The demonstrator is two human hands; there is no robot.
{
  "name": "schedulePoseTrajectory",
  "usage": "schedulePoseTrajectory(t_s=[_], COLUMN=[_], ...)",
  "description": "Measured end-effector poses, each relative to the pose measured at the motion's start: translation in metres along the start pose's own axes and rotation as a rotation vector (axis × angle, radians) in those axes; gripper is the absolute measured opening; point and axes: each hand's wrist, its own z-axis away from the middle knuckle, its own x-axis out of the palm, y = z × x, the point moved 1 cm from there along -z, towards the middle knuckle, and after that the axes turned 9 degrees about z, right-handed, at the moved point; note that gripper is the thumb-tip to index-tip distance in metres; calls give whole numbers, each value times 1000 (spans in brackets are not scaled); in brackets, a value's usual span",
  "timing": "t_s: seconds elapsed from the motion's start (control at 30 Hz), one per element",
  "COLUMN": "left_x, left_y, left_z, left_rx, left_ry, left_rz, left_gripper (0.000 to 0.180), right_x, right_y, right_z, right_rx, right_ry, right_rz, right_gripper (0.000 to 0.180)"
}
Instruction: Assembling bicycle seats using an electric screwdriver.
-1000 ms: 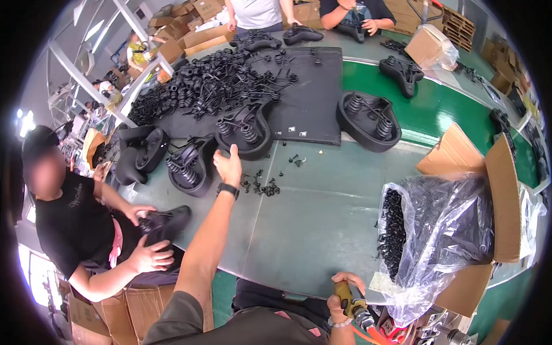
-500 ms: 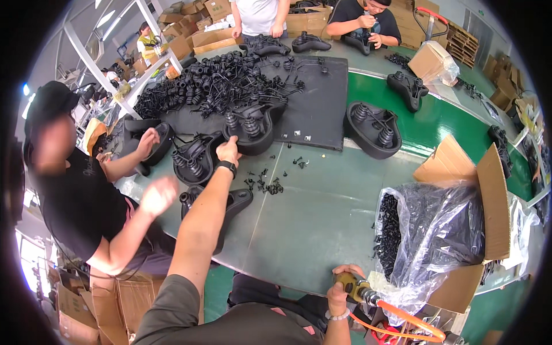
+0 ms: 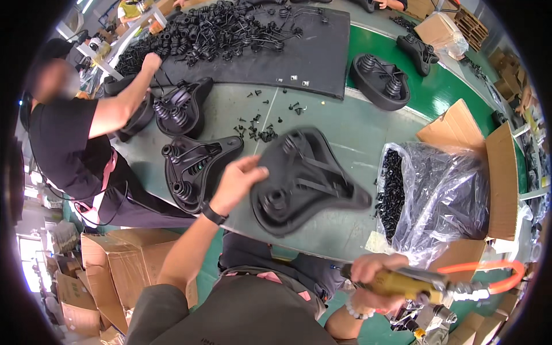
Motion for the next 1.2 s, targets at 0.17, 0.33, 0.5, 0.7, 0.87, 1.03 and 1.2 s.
schedulePoseTrajectory(t_s=[0.17,0.33,0.5,0.7,0.87,1.03,1.2], left_x=[6,-8,-2,-5,28,45,53], left_y=[-39,-25,-37,-27,0,9,7], left_z=[21,-21,-93,-71,62,103,106], left_rx=[-133,-49,877,984,-180,-293,-298], left_ry=[-209,-272,216,225,-340,-443,-373], left_rz=[-70,-589,-1221,-884,637,770,754], left_gripper=[66,70,20,10,16,16,14], right_x=[16,35,73,85,88,97,104], right_y=[-16,-14,-7,0,9,18,14], right_z=[8,-3,-18,-22,-21,-26,-25], right_rx=[-128,-170,-197,-256,-414,-385,-277], right_ry=[-86,-329,-358,-352,-201,-219,-105], right_rz=[83,-65,-76,-82,-83,-110,-115], right_gripper=[79,90,93,95,99,99,93])
